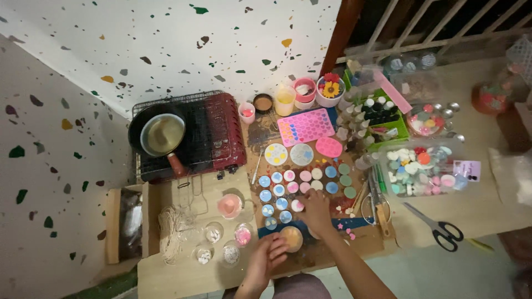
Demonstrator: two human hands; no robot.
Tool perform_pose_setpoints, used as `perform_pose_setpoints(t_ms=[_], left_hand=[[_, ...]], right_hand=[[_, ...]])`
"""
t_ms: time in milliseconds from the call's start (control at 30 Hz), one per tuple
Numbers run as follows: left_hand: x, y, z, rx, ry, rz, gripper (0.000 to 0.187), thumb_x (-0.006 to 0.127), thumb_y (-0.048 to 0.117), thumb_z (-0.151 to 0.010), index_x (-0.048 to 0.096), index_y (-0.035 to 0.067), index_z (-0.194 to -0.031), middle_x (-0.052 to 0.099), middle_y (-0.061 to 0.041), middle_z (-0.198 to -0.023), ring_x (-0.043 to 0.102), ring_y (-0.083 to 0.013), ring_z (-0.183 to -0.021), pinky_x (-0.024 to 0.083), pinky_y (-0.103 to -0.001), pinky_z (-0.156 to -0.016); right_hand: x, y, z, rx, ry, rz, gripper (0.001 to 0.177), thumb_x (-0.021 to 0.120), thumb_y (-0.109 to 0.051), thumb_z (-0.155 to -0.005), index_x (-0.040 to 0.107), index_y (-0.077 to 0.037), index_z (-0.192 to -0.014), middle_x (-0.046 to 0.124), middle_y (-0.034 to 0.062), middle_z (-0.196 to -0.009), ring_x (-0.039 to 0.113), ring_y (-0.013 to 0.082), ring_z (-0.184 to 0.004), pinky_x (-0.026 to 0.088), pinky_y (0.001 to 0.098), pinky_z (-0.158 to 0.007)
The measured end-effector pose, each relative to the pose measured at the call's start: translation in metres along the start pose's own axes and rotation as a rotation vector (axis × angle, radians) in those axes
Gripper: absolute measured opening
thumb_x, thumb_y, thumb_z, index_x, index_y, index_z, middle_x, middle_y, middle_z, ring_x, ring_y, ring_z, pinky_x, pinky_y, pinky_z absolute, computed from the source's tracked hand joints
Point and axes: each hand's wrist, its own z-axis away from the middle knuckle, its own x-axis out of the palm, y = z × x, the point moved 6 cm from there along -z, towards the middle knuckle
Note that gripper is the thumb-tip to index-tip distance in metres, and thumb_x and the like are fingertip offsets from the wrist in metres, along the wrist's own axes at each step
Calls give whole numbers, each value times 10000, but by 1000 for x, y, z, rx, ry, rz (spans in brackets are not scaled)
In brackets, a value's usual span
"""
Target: Smooth the tops of small decorative candles using a heat gun.
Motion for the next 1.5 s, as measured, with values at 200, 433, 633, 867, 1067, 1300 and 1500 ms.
perform_pose_setpoints(t_ms=[200, 433, 633, 867, 1067, 1300, 1500], left_hand=[[-4, 16, 24, 48, 77, 74, 448, 439, 254, -1052, 566, -43, -1363, 719, -242, -1254, 690, -310, -1127, 494, -376, -892], [14, 35, 37, 53, 80, 70, 479, 443, 259, -1048, 576, -61, -1379, 693, -242, -1242, 660, -292, -1099, 498, -371, -922], [22, 42, 28, 95, 66, 39, 496, 454, 245, -1037, 571, -84, -1390, 673, -256, -1270, 660, -322, -1114, 503, -392, -941], [36, 34, 22, 105, 33, 41, 429, 432, 182, -1064, 559, -73, -1384, 665, -244, -1258, 652, -304, -1056, 505, -384, -891], [36, 16, 16, 85, -23, -84, 394, 415, 190, -1062, 595, -35, -1331, 681, -177, -1170, 653, -250, -1031, 467, -343, -860], [52, -21, 6, -2, -144, -255, 402, 499, 143, -1012, 581, -64, -1347, 726, -242, -1241, 721, -325, -1047, 598, -419, -916], [89, -46, 28, -286, -523, -153, 616, 437, 399, -1051, 544, -95, -1403, 691, -264, -1308, 694, -334, -1105, 559, -425, -968]], right_hand=[[7, -5, -12, 5, -64, 49, 594, 866, -383, -679, 700, -242, -1232, 519, 25, -1191, 485, 266, -1118, 395, 527, -965], [-96, 15, 45, 160, 370, -568, 174, 837, -122, -733, 684, -40, -741, 615, 47, -1219, 567, 234, -1155, 476, 345, -944], [-98, 108, 129, 439, 470, -528, 194, 889, -142, -709, 799, -4, -811, 779, 53, -893, 681, 180, -738, 539, 285, -703], [-29, 103, 167, 379, 179, -46, 527, 828, -315, -681, 765, -194, -1190, 699, 57, -1101, 668, 251, -955, 546, 362, -800], [-12, 92, 176, 448, 289, -142, 476, 848, -273, -668, 741, -191, -1124, 683, 48, -1105, 658, 271, -980, 545, 387, -822], [-49, 55, 179, 404, 328, -391, 512, 863, -208, -659, 714, -95, -1136, 708, 78, -1050, 675, 250, -954, 534, 356, -846], [-126, -32, 192, 340, 222, -640, 608, 902, -145, -656, 695, -148, -1227, 714, 17, -1165, 696, 149, -937, 557, 283, -829]])
